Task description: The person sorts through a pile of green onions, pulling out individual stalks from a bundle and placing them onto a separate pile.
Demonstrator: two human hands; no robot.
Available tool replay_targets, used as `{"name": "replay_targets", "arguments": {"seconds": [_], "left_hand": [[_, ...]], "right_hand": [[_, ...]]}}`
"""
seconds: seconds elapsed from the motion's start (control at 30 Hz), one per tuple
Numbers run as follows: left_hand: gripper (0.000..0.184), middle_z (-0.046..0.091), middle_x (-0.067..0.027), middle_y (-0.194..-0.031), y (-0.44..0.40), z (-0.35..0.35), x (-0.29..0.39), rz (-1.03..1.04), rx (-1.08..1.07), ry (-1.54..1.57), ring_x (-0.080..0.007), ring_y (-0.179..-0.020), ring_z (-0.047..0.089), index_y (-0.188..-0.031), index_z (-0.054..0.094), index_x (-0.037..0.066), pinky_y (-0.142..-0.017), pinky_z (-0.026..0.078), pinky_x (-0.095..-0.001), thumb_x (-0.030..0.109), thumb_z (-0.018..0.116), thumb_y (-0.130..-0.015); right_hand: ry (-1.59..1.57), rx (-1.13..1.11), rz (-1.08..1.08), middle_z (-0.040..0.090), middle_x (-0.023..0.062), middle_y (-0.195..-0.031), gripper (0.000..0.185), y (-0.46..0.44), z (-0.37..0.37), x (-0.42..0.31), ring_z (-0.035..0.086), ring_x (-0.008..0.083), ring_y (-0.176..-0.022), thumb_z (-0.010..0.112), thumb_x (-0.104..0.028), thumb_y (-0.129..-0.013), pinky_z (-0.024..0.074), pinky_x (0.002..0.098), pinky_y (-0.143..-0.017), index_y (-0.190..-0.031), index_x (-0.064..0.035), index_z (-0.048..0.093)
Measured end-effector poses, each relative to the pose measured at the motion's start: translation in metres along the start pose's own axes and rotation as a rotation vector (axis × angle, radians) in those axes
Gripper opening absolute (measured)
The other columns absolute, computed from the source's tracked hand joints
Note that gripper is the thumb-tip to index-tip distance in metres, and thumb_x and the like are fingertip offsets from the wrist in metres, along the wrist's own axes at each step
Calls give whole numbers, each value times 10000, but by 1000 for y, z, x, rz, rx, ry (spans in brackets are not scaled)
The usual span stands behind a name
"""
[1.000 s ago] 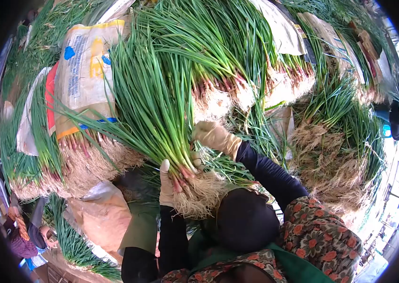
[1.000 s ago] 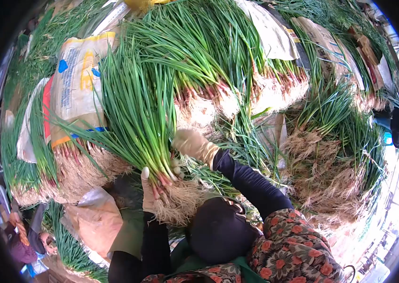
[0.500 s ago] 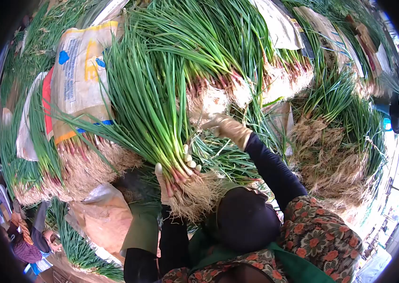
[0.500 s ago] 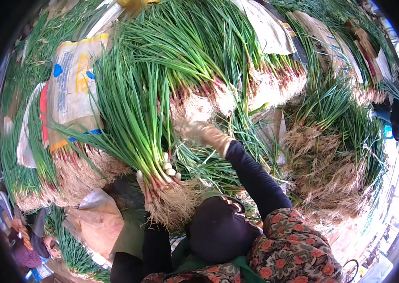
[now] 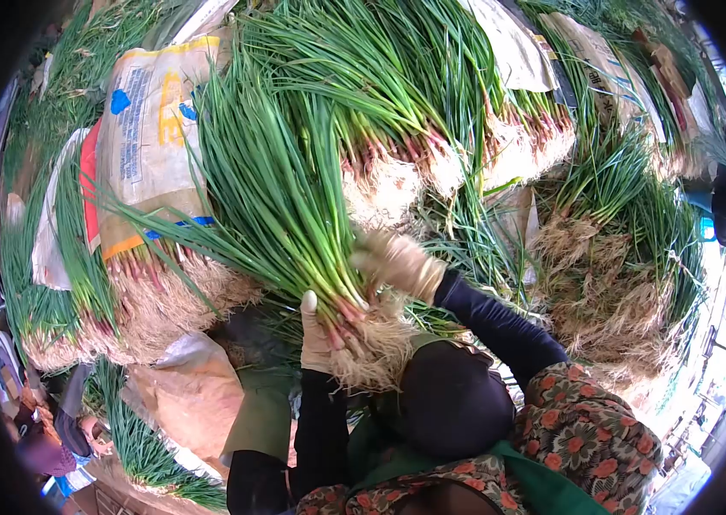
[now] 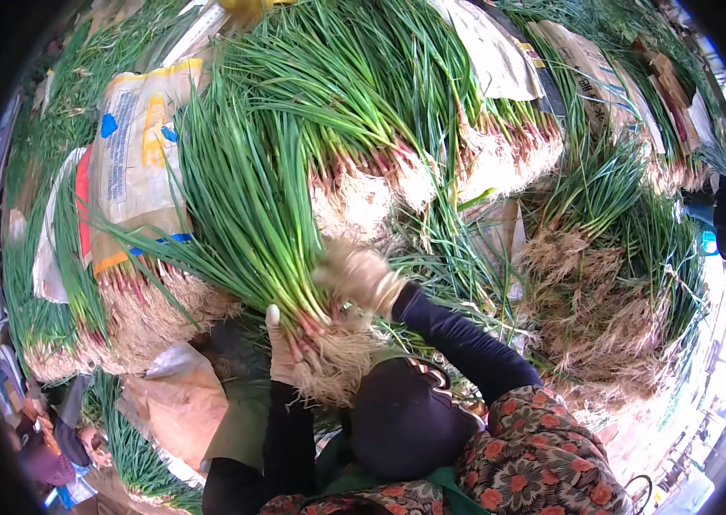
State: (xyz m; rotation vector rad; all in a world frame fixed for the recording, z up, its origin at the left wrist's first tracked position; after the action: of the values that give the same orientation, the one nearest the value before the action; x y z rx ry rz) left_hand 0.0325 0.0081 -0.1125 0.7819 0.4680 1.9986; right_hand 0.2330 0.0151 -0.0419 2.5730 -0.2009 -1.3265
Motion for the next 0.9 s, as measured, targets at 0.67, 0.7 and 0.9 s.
{"name": "replay_targets", "arguments": {"seconds": [0.67,0.7,0.9], "left_hand": [[245,551,77,-894,-3,48,25,-190,-995,542,-74,-845,493,-944,554,157,-889,313,-317,229,698,-759],[246,545,81,-889,-2,47,23,-167,-1002,562,-69,-838,491,-940,555,156,-890,308,-315,230,700,-756],[218,524,103,-818,-1,45,11,-109,-865,591,-33,-770,473,-937,569,159,-876,296,-296,289,654,-784]], "right_hand": [[-134,-67,-13,658,144,-862,422,-5,31,39,641,290,-805,489,-403,-917,508,380,-692,-1090,-30,585],[-470,-100,-10,652,112,-830,419,-15,34,29,623,236,-728,459,-398,-936,500,334,-643,-1072,-25,593],[-1256,-217,68,571,12,-703,381,-46,39,-9,474,81,-532,458,-401,-949,406,222,-497,-897,-43,579]]}}
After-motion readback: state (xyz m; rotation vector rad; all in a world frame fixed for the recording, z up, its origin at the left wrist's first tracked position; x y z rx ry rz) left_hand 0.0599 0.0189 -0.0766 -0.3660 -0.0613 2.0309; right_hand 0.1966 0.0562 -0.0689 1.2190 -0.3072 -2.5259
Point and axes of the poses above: each hand's wrist, its own y-axis away from the middle knuckle, its own z-axis out of the palm, x = y × z, the point moved 3 cm from there along -y, towards the middle knuckle
